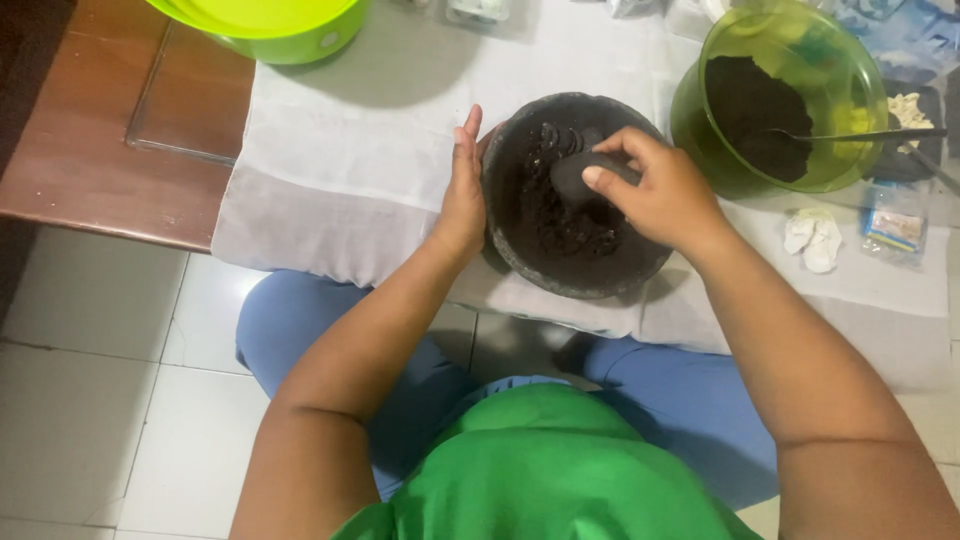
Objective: Crushing dark chocolate cookies in a mortar and pestle to create fine crumbs
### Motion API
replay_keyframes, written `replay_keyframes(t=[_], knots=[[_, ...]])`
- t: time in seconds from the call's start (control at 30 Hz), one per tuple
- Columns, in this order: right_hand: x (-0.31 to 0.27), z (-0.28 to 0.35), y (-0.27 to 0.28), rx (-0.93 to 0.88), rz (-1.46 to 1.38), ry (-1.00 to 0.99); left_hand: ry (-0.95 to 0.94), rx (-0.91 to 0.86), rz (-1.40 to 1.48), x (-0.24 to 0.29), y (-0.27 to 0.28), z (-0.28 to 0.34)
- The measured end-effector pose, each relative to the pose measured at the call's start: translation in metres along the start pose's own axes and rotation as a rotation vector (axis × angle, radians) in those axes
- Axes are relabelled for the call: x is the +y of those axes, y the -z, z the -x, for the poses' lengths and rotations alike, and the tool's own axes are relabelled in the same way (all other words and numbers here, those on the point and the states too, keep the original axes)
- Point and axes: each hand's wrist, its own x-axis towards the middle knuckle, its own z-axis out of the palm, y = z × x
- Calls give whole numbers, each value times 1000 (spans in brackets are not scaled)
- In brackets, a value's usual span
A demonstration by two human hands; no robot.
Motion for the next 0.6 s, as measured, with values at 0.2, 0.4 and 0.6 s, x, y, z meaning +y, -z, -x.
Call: replay_keyframes(t=[0.2,0.4,0.6], knots=[[-66,-31,9,-73,476,258,15,16,-70,16,-5,0],[-78,-46,-1,-200,704,282,9,37,-12,11,-4,-1],[-71,-27,-2,-195,562,162,16,50,71,10,-5,-3]])
